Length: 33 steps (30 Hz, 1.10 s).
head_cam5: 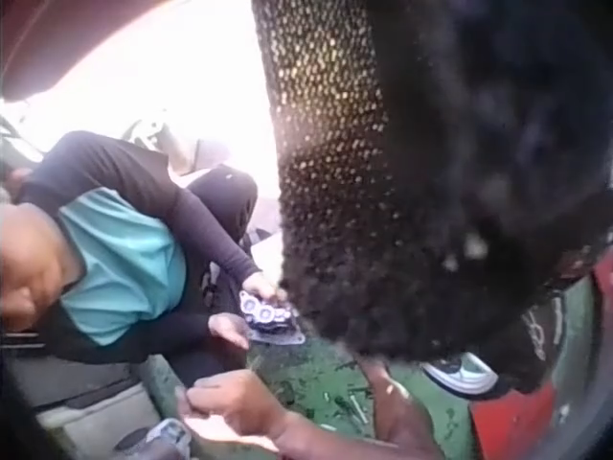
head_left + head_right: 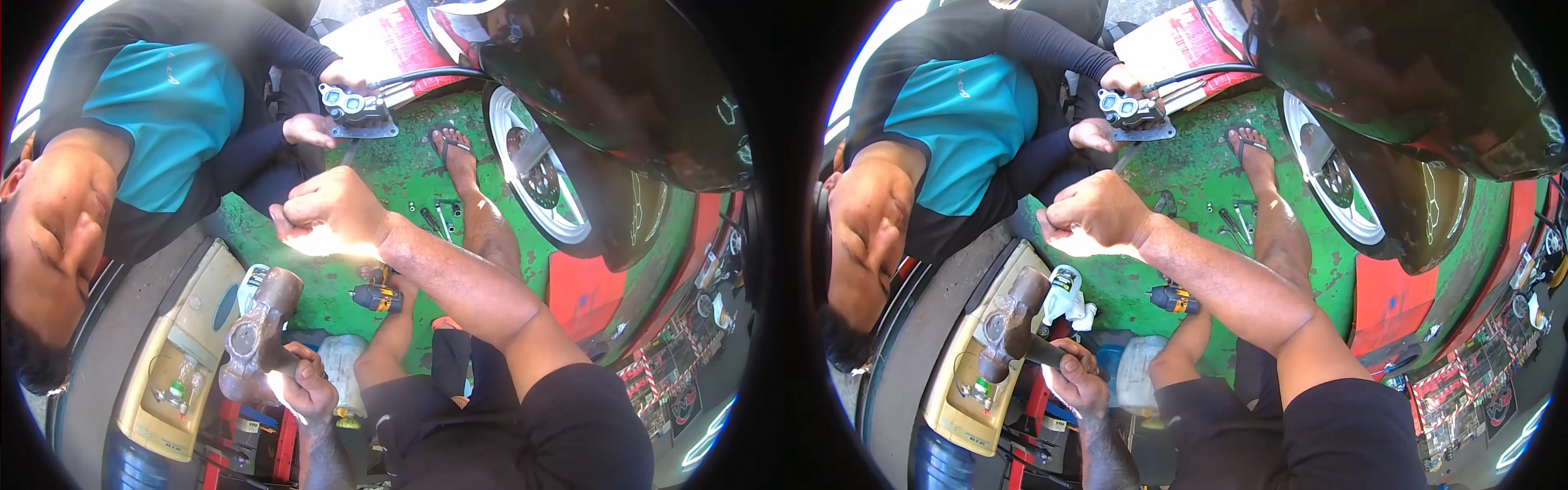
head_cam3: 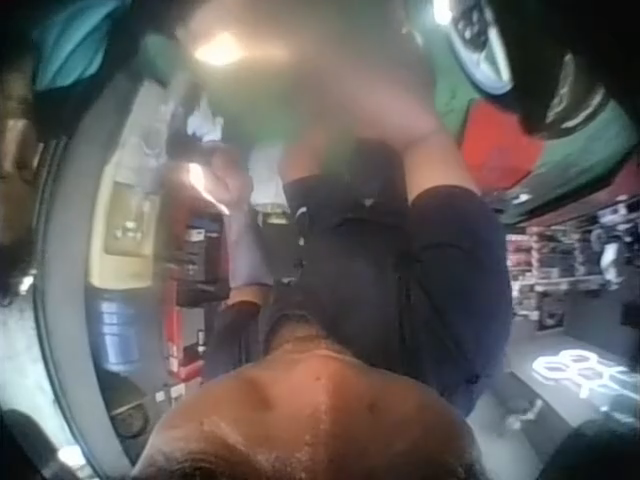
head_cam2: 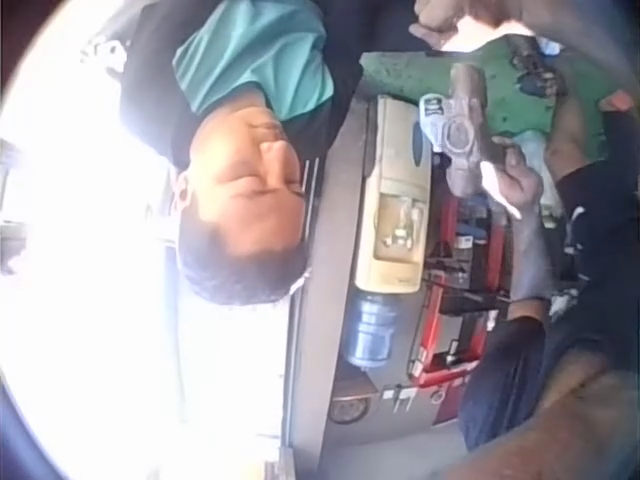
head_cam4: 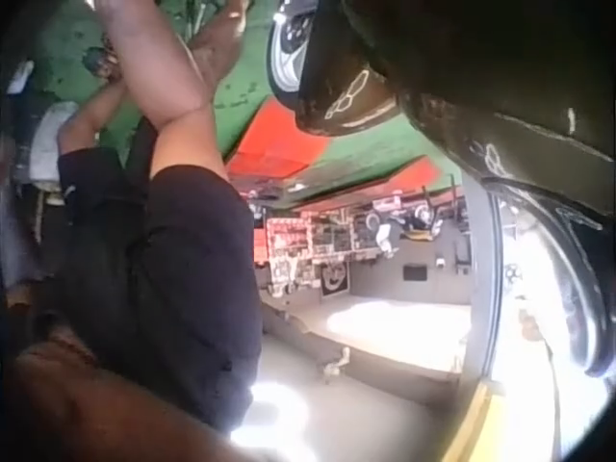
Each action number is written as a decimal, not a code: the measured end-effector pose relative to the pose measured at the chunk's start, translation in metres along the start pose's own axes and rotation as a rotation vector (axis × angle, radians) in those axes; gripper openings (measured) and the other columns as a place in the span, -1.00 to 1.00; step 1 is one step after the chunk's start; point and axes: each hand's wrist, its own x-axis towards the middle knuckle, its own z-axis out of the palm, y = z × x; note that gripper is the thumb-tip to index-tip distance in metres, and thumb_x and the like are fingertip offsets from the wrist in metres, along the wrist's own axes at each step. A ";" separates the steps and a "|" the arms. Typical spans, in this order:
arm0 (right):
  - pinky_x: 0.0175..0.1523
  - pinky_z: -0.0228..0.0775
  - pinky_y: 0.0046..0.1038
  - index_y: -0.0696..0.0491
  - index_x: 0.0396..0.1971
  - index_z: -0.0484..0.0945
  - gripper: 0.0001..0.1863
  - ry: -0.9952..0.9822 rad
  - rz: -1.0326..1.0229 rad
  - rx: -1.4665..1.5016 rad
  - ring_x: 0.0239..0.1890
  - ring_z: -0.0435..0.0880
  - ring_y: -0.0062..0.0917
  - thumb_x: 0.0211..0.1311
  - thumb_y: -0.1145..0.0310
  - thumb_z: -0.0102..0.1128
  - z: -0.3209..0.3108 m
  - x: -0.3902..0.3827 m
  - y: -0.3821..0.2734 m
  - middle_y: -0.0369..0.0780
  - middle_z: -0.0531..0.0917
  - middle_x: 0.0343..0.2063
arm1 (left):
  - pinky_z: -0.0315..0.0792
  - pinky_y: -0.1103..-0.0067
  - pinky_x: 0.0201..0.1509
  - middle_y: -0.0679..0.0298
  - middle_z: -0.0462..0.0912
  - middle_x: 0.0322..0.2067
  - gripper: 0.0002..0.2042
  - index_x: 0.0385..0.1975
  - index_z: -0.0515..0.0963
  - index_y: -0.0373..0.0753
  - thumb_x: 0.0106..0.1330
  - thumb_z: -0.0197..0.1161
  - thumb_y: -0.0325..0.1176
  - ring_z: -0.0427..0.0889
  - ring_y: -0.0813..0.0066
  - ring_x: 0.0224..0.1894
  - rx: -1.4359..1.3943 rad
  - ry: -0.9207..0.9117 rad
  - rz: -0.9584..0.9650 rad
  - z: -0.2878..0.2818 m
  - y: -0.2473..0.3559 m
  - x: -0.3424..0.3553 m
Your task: Hammering a metal punch into a motorcycle component to loosen it.
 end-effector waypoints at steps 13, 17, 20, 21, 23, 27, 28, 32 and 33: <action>-0.49 0.31 -0.45 0.18 -0.55 0.64 -0.59 -0.147 1.158 0.243 -0.62 0.47 -0.71 0.46 0.20 0.22 -0.004 -0.107 -0.015 -0.33 0.57 -0.69 | 0.17 0.68 -0.58 0.48 0.31 -0.60 -0.81 -0.12 0.41 -0.21 0.61 0.10 -0.22 0.27 0.76 -0.61 0.005 -0.241 -0.543 0.003 -0.072 -0.061; -0.61 0.11 -0.51 0.04 -0.68 0.48 -0.49 -0.004 1.270 0.210 -0.69 0.35 -0.78 0.52 0.10 0.14 -0.041 -0.129 -0.021 -0.44 0.43 -0.75 | 0.42 0.56 -0.48 0.41 0.48 -0.52 -0.72 -0.23 0.45 -0.20 0.58 0.14 -0.10 0.48 0.61 -0.56 -0.329 -0.259 -1.010 0.020 -0.073 -0.090; -0.62 -0.02 -0.52 -0.06 -0.68 0.32 -0.47 0.084 1.496 0.356 -0.75 0.18 -0.73 0.54 0.03 0.08 -0.072 -0.132 -0.037 -0.49 0.26 -0.75 | 0.50 0.54 -0.32 0.39 0.50 -0.46 -0.72 -0.24 0.46 -0.23 0.59 0.14 -0.12 0.57 0.58 -0.42 -0.300 -0.204 -0.869 0.040 -0.064 -0.109; -0.62 -0.05 -0.52 -0.09 -0.68 0.28 -0.46 0.108 1.629 0.432 -0.76 0.13 -0.71 0.55 0.00 0.07 -0.081 -0.131 -0.044 -0.50 0.20 -0.75 | 0.46 0.61 -0.15 0.37 0.57 -0.37 -0.73 -0.13 0.53 -0.29 0.61 0.13 -0.17 0.56 0.60 -0.28 -0.063 -0.229 -0.816 0.047 -0.059 -0.113; -0.61 -0.07 -0.52 -0.12 -0.66 0.24 -0.45 0.123 1.738 0.585 -0.76 0.06 -0.68 0.55 -0.07 0.03 -0.098 -0.127 -0.065 -0.49 0.15 -0.74 | 0.48 0.51 -0.06 0.31 0.64 -0.29 -0.72 -0.05 0.56 -0.32 0.60 0.12 -0.20 0.60 0.51 -0.18 -0.161 -0.154 -0.668 0.064 -0.045 -0.123; -0.60 -0.09 -0.51 -0.15 -0.67 0.16 -0.42 0.227 1.851 0.717 -0.75 0.02 -0.64 0.57 -0.12 -0.03 -0.118 -0.116 -0.110 -0.44 0.11 -0.75 | 0.52 0.42 -0.08 0.27 0.72 -0.21 -0.72 0.04 0.59 -0.33 0.61 0.10 -0.26 0.66 0.39 -0.19 -0.177 -0.207 -0.625 0.092 -0.014 -0.137; -0.60 -0.09 -0.51 -0.14 -0.67 0.16 -0.42 0.270 1.858 0.753 -0.75 0.03 -0.64 0.57 -0.11 -0.04 -0.122 -0.113 -0.118 -0.44 0.11 -0.76 | 0.53 0.44 -0.10 0.27 0.72 -0.21 -0.73 0.03 0.60 -0.33 0.60 0.10 -0.26 0.67 0.39 -0.21 -0.221 -0.208 -0.583 0.098 -0.008 -0.140; -0.60 -0.06 -0.51 -0.15 -0.65 0.18 -0.44 0.370 1.829 0.782 -0.76 0.03 -0.63 0.59 -0.08 -0.05 -0.143 -0.113 -0.137 -0.43 0.11 -0.75 | 0.49 0.62 -0.44 0.25 0.66 -0.40 -0.77 0.00 0.42 -0.31 0.63 0.06 -0.24 0.59 0.64 -0.47 -0.450 -0.351 -0.795 0.113 0.007 -0.153; -0.59 -0.03 -0.48 -0.15 -0.65 0.17 -0.44 0.365 1.820 0.757 -0.76 0.03 -0.62 0.58 -0.09 -0.04 -0.147 -0.118 -0.141 -0.43 0.10 -0.75 | 0.41 0.66 -0.53 0.30 0.64 -0.43 -0.79 -0.09 0.44 -0.27 0.63 0.06 -0.24 0.52 0.65 -0.56 -0.441 -0.358 -0.794 0.115 0.008 -0.157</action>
